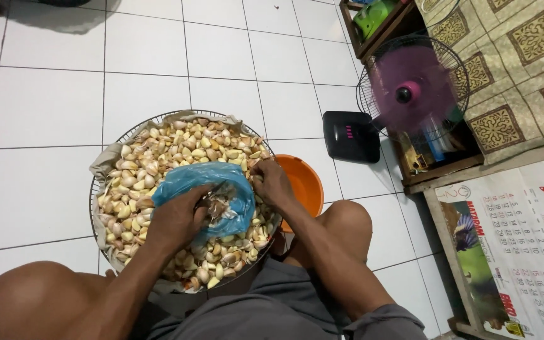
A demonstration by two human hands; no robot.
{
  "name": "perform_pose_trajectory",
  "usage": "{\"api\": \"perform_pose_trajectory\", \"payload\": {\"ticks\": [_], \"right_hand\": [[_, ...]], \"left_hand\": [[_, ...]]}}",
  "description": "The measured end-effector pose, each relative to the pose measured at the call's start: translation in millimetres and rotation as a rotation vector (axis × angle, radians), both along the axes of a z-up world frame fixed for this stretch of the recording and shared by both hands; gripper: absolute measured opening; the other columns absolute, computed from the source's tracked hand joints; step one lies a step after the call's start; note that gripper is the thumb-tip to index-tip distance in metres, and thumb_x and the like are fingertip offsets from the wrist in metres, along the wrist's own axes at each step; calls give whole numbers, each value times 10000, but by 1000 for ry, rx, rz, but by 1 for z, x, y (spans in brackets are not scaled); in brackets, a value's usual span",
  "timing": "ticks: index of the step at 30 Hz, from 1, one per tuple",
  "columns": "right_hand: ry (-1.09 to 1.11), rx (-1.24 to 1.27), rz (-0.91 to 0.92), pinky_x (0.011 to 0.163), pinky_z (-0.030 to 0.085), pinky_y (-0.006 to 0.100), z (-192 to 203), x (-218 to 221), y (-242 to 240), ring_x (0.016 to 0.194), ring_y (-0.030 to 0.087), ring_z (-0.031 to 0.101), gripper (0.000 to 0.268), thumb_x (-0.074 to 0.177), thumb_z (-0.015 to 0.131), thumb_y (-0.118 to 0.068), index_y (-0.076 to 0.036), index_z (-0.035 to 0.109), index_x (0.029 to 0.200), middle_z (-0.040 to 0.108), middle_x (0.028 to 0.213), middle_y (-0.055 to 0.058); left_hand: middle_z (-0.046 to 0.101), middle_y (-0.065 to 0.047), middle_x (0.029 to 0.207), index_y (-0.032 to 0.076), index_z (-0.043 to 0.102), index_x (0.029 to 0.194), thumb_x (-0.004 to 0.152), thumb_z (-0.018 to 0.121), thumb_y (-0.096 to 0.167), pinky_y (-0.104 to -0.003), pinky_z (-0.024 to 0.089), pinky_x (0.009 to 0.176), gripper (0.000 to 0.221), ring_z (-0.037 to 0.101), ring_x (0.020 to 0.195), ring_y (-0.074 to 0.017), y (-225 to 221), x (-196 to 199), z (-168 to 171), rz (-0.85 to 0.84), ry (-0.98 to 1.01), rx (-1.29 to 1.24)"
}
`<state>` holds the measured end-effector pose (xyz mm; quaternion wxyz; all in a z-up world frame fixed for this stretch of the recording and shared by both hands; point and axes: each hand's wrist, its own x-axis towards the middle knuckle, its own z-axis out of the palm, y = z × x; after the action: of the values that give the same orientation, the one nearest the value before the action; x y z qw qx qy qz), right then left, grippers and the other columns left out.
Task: Peeling individual garlic cloves from a large basket using a small knife and placing them into a blue plastic bag.
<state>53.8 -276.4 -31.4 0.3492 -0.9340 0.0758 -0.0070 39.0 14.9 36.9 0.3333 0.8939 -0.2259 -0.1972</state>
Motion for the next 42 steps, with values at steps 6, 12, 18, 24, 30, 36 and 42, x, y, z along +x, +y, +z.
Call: {"api": "perform_pose_trajectory", "payload": {"ticks": [6, 12, 18, 24, 30, 36, 42], "right_hand": [[-20, 16, -41, 895, 573, 517, 11, -5, -4, 1033, 437, 683, 190, 856, 659, -161, -142, 783, 999, 729, 988, 198], [82, -102, -252, 989, 532, 516, 32, -12, -45, 1133, 395, 659, 255, 827, 687, -191, -170, 741, 1076, 696, 1100, 160], [312, -409, -346, 856, 570, 513, 30, -26, -88, 998, 345, 736, 318, 829, 739, -221, -180, 771, 1143, 751, 1004, 108], [56, -77, -199, 889, 558, 519, 48, -24, -37, 1050, 409, 711, 267, 871, 721, -62, -57, 762, 1135, 748, 1034, 202], [140, -186, 49, 1061, 505, 538, 24, -9, -16, 1255, 426, 604, 500, 903, 643, -104, -200, 618, 1393, 660, 1281, 202], [152, -345, 12, 1001, 544, 497, -36, 12, -31, 1163, 399, 648, 335, 903, 676, -181, -191, 709, 1236, 662, 1123, 146], [-22, -452, -50, 814, 584, 540, -6, 19, -18, 963, 398, 737, 200, 933, 678, -238, -154, 738, 1104, 756, 944, 166]], "left_hand": [[746, -149, 1300, 216, 516, 1546, 1092, 498, 306, -583, 621, 973, 463, 730, 1213, -383, -2, 2, -6, -5, -12, 3], [739, -207, 1269, 142, 511, 1556, 1107, 482, 226, -639, 605, 947, 458, 724, 1180, -444, -1, 1, -8, -3, -2, -48], [718, -179, 1354, 164, 545, 1539, 1076, 552, 282, -607, 589, 1003, 478, 702, 1238, -411, -4, 4, -15, -23, -52, -20], [729, -190, 1299, 130, 582, 1502, 1108, 534, 264, -605, 595, 993, 419, 711, 1211, -420, -13, 0, -12, -5, -79, -88], [744, -175, 1250, 164, 593, 1490, 1075, 578, 207, -606, 622, 934, 417, 727, 1158, -415, -13, 0, -42, 7, -203, -142], [734, -143, 1318, 192, 601, 1496, 1073, 545, 200, -577, 602, 1002, 426, 706, 1232, -382, -9, -1, -31, 36, -154, -169], [726, -209, 1280, 151, 586, 1506, 1100, 525, 181, -658, 568, 970, 412, 697, 1183, -456, -6, 1, -23, -12, -171, -158]]}}
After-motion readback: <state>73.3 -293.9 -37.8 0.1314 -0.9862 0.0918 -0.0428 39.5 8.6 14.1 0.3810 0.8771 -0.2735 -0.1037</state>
